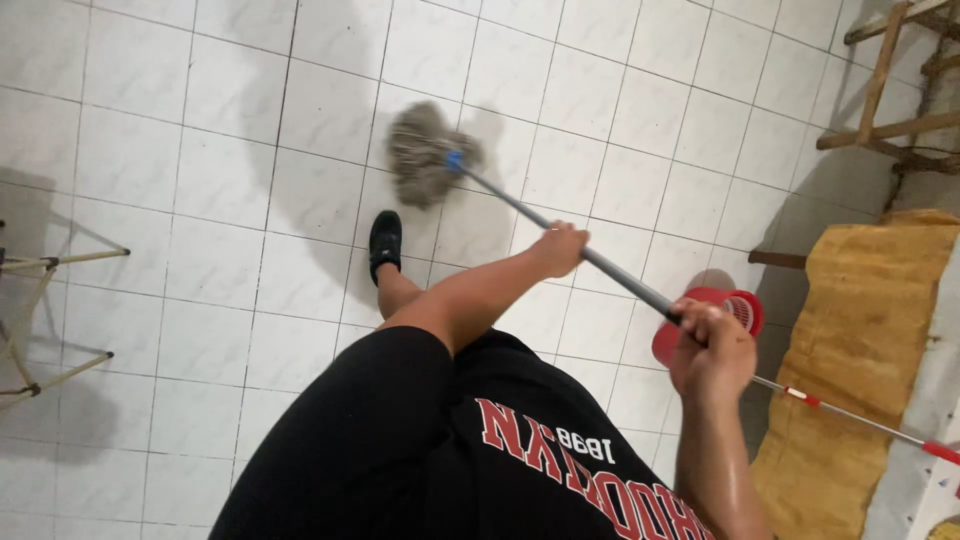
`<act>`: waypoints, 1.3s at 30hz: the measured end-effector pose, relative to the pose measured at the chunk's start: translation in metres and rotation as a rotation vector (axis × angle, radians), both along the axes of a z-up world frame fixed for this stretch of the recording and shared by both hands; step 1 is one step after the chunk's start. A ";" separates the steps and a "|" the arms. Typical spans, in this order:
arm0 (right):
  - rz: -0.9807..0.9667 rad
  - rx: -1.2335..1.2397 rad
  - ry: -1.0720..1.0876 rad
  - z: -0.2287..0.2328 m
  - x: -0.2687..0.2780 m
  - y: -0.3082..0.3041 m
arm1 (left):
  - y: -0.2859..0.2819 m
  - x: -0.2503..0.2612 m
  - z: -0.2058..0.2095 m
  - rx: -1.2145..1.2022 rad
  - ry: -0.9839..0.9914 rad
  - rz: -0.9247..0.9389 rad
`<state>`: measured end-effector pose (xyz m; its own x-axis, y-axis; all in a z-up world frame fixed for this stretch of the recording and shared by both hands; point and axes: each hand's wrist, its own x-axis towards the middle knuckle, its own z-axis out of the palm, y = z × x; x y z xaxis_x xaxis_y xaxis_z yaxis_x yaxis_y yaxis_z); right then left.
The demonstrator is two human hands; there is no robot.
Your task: The person mops a tiled floor using a string mop, moving back and forth across the room while navigating around scattered items such as clothes, a blue bin, and a red bucket. The mop is continuously pushed and pulled to cover different sections of the floor.
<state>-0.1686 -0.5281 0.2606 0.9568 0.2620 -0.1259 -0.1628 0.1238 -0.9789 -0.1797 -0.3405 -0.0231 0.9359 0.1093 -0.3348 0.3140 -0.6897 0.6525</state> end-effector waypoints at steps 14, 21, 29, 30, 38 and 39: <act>0.383 -0.272 0.134 -0.075 -0.039 0.038 | 0.045 -0.176 -0.080 -0.049 0.314 0.100; 0.386 0.109 0.498 -0.040 -0.024 0.024 | 0.020 -0.138 -0.067 0.061 0.227 0.050; 0.312 -0.199 -0.112 0.047 -0.009 -0.029 | -0.023 -0.005 0.054 -0.326 -0.254 0.059; 0.308 -0.204 -0.111 0.028 -0.015 -0.027 | -0.025 0.001 0.036 -0.331 -0.254 0.055; 0.363 -0.022 -0.341 0.024 -0.060 0.014 | 0.020 -0.069 0.049 -0.176 -0.056 -0.060; 0.370 -0.019 -0.337 0.024 -0.064 0.019 | 0.026 -0.084 0.049 -0.175 -0.052 -0.053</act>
